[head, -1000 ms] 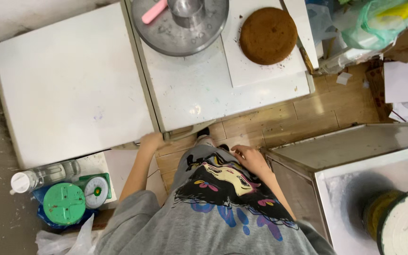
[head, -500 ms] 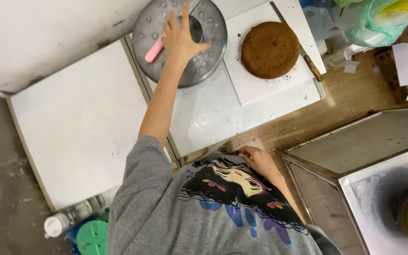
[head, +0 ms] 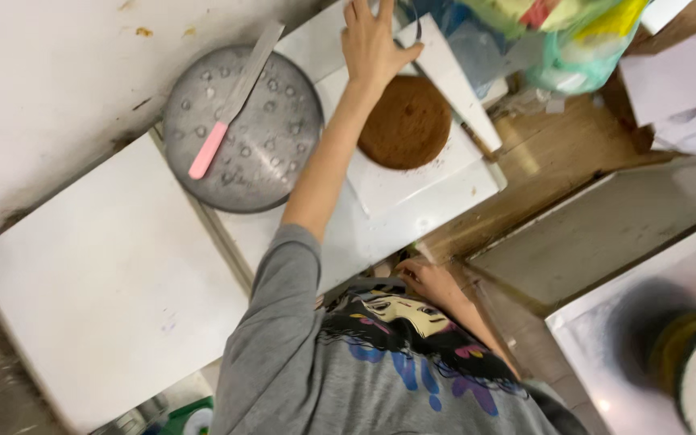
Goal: The person cleans a metal countertop with a cloth, then retrieves a packaged sheet cake and a round metal cutter. They unwrap the cake, place it on a white board, and use the cutter to press out a round piece of cake.
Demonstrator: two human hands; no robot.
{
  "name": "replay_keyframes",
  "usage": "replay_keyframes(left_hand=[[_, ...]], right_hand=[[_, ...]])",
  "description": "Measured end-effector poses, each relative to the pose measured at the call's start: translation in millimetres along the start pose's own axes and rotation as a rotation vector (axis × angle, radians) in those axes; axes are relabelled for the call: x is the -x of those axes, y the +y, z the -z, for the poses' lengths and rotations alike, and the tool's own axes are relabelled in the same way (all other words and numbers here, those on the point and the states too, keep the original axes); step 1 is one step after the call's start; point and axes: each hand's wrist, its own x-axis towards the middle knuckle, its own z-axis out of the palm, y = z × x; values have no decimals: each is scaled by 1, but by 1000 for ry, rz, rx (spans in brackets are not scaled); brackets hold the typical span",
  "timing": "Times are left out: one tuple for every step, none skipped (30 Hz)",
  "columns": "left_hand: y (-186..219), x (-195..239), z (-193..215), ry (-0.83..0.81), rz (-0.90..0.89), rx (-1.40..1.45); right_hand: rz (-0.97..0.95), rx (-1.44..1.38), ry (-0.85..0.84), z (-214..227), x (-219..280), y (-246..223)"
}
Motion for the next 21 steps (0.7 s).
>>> replay_keyframes(left_hand=[[1,-9,-23,35,6,-1],[1,-13,-45,65,16,0],[3,-16,-67,96,26,2],[5,-17,-86,53,64,-11],[7,-19,-103,10,103,-24],[9,-18,-115,-38,141,-38],[12,-17,-124,-166,181,-64],[15,-16,-129,-293,224,-93],[19,-14,-129,-420,268,-119],[20,-9,-126,-446,262,-116],[20,-3,-119,-472,256,-111],[20,2,-109,-494,253,-107],[18,7,-95,-412,229,-68],[12,13,-79,-327,206,-35],[5,20,-61,-242,182,-4],[-9,32,-38,-147,149,-10],[-28,49,-11,-52,113,-19],[-48,68,18,8,135,-83],[-71,87,47,67,156,-148],[-94,107,76,50,281,-218],[-116,124,101,245,279,-239]], right_hand=[[3,-16,31,11,0,7],[1,-31,58,20,3,14],[0,-30,76,29,5,23],[2,-28,90,37,6,33],[4,-27,104,46,5,43],[-7,-12,94,52,4,53],[-17,2,83,59,3,63],[-23,15,70,65,0,71],[-23,41,64,71,-5,79],[-23,65,53,75,-8,85],[-22,90,42,78,-12,90],[2,87,30,81,-19,93],[25,84,19,83,-26,93],[52,80,5,85,-33,93],[89,73,-17,87,-39,93],[129,66,-40,88,-46,91],[169,58,-63,89,-53,89],[196,64,-76,90,-58,86],[223,69,-90,91,-63,83],[245,73,-100,92,-68,79],[264,96,-114,94,-74,75]])
